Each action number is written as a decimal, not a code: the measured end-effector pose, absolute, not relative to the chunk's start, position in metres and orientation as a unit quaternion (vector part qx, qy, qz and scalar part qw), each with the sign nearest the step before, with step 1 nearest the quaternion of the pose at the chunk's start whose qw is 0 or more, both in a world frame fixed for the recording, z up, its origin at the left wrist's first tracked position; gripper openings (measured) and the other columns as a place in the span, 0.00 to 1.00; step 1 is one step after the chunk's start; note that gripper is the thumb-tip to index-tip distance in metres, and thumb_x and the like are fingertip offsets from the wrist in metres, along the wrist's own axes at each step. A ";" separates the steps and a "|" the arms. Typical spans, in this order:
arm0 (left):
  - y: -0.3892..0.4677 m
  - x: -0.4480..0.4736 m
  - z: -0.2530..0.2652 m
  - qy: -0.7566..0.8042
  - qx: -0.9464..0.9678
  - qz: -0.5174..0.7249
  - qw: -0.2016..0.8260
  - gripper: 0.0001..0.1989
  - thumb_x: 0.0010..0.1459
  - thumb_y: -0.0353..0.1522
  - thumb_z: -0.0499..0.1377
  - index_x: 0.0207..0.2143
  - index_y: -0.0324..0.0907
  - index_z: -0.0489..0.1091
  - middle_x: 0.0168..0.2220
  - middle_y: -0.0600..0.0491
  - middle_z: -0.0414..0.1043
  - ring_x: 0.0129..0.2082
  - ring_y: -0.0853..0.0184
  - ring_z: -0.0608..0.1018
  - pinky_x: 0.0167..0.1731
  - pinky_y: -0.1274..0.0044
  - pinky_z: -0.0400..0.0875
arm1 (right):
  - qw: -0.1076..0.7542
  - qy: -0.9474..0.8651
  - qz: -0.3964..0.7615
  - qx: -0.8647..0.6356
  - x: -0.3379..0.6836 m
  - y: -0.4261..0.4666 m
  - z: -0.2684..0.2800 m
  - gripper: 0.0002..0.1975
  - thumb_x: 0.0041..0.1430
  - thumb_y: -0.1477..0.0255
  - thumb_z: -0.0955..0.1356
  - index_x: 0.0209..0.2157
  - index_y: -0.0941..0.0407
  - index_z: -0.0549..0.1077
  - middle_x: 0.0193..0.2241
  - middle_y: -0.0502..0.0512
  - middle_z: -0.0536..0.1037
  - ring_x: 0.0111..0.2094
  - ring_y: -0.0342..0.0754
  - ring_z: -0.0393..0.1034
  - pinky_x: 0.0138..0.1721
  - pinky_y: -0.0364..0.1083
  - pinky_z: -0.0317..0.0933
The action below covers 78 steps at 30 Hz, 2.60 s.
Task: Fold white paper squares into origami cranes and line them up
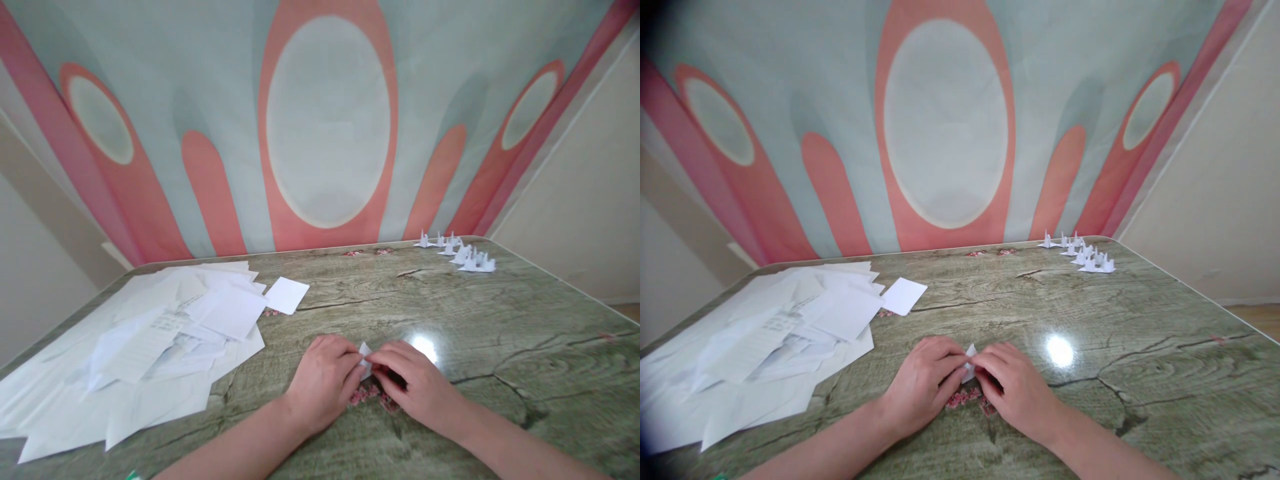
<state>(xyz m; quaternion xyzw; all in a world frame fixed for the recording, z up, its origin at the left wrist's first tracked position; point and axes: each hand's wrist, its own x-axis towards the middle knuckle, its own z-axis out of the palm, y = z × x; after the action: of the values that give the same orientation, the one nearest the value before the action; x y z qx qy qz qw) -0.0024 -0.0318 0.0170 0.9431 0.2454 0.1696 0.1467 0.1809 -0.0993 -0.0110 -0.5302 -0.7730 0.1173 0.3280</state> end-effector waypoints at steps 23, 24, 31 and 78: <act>-0.041 -0.001 0.014 0.256 0.935 0.182 0.165 0.11 0.55 0.39 0.57 0.34 0.40 0.69 0.32 0.52 0.72 0.34 0.64 0.72 0.36 0.73 0.66 | 0.266 -0.817 -0.003 -0.511 0.173 -0.096 -0.001 0.06 0.58 0.76 0.64 0.29 0.58 0.72 0.32 0.54 0.70 0.34 0.48 0.61 0.35 0.48 0.56; -0.041 -0.001 0.015 0.255 0.936 0.180 0.161 0.10 0.56 0.38 0.56 0.33 0.40 0.69 0.32 0.52 0.72 0.33 0.64 0.73 0.35 0.73 0.67 | 0.261 -0.820 -0.003 -0.509 0.172 -0.096 0.000 0.06 0.58 0.76 0.64 0.30 0.58 0.72 0.32 0.55 0.70 0.34 0.48 0.61 0.35 0.48 0.56; -0.039 -0.001 0.018 0.231 0.944 0.191 0.139 0.09 0.59 0.30 0.51 0.31 0.42 0.70 0.31 0.52 0.74 0.33 0.67 0.74 0.36 0.76 0.68 | 0.296 -0.801 0.065 -0.516 0.175 -0.094 -0.004 0.04 0.57 0.76 0.64 0.33 0.56 0.71 0.33 0.54 0.71 0.36 0.48 0.63 0.37 0.49 0.58; -0.027 0.003 0.015 0.335 0.904 0.177 0.199 0.04 0.55 0.28 0.54 0.33 0.42 0.68 0.31 0.54 0.71 0.31 0.69 0.73 0.31 0.80 0.66 | 0.328 -0.723 0.201 -0.574 0.182 -0.082 -0.003 0.05 0.51 0.80 0.65 0.26 0.56 0.69 0.36 0.54 0.68 0.40 0.48 0.63 0.42 0.49 0.60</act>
<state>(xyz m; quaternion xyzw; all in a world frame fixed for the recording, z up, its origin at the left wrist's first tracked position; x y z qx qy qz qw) 0.0025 -0.0272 0.0150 0.9036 0.3354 0.1771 0.1991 0.1818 -0.0825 -0.0031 -0.5741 -0.7230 0.2006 0.3279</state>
